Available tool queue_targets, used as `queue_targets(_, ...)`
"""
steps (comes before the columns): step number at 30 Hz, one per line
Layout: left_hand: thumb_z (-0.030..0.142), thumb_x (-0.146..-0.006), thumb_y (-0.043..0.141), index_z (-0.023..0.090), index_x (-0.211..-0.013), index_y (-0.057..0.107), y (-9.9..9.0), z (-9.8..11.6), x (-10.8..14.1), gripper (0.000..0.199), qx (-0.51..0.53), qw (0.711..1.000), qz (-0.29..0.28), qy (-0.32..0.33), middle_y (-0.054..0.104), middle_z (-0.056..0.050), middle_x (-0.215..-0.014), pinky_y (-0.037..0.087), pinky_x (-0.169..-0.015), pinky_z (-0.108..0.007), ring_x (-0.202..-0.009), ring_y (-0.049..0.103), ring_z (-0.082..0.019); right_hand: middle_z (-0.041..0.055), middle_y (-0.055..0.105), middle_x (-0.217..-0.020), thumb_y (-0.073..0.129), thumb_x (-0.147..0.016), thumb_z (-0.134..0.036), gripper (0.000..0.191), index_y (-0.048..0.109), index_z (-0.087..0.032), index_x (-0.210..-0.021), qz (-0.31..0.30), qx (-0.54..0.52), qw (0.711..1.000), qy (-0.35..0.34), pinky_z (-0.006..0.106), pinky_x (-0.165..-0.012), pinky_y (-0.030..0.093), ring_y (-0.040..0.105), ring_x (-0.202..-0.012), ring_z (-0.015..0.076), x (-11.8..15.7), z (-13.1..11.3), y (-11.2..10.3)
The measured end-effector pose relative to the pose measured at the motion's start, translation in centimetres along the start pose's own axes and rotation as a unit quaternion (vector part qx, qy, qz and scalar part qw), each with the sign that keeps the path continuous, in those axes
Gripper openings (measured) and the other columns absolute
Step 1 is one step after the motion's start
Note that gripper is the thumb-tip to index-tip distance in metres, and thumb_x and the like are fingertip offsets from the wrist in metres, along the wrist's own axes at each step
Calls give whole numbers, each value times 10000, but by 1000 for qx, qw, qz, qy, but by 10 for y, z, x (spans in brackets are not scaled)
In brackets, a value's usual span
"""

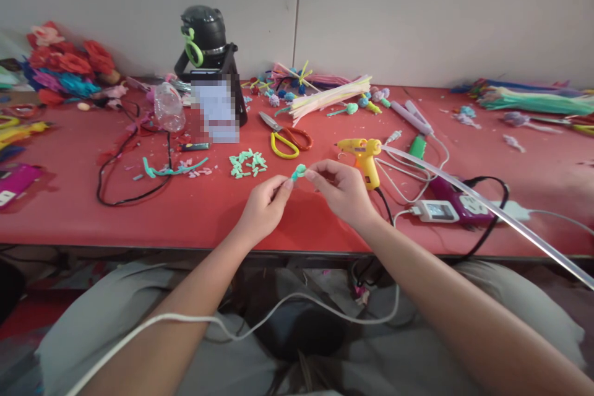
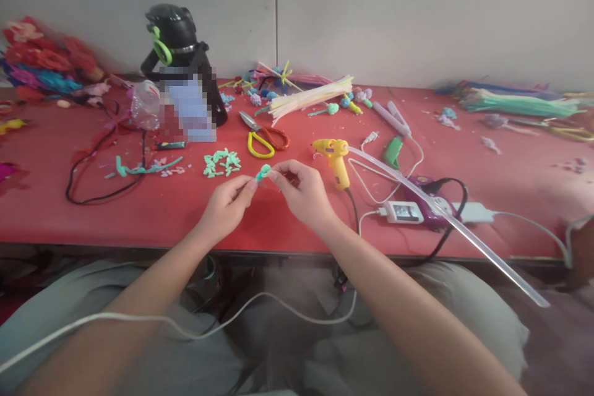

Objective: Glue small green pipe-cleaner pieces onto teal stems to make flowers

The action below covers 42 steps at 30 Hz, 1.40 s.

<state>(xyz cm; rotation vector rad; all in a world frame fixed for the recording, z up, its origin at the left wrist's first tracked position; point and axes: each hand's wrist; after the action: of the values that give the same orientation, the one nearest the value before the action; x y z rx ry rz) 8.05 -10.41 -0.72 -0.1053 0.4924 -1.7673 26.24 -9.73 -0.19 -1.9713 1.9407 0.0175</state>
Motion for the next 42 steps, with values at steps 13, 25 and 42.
queue_targets(13,473,-1019,470,172,-919,652,0,-5,0,366,-39,999,-7,18,543,8,-711,375,-605,-257,-644,473,-139,29,691,-741,673,-885,-439,259,708,-187,-834,19,29,999,-5,300,-604,433,536,-623,141,-1,1,0)
queue_targets(25,454,-1033,461,165,-974,674,1,-5,0,364,-54,998,-20,30,622,-12,-775,398,-651,-261,-702,531,-151,36,706,-776,669,-903,-354,185,676,-197,-805,50,73,995,-39,311,-649,460,572,-664,152,0,-1,-1)
queue_targets(42,438,-1035,469,151,-987,685,1,-7,0,363,-51,998,-15,26,674,-26,-819,426,-682,-255,-750,595,-158,32,721,-748,728,-849,-397,227,708,-178,-795,32,17,999,10,285,-601,454,598,-638,137,9,2,7)
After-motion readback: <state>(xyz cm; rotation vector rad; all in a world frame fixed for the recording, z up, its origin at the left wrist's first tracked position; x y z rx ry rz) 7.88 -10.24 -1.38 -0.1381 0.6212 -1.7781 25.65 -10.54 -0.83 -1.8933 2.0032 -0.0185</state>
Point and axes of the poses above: each hand's wrist, its own x-axis away from the middle knuckle, its own y-axis out of the palm, z = x × y
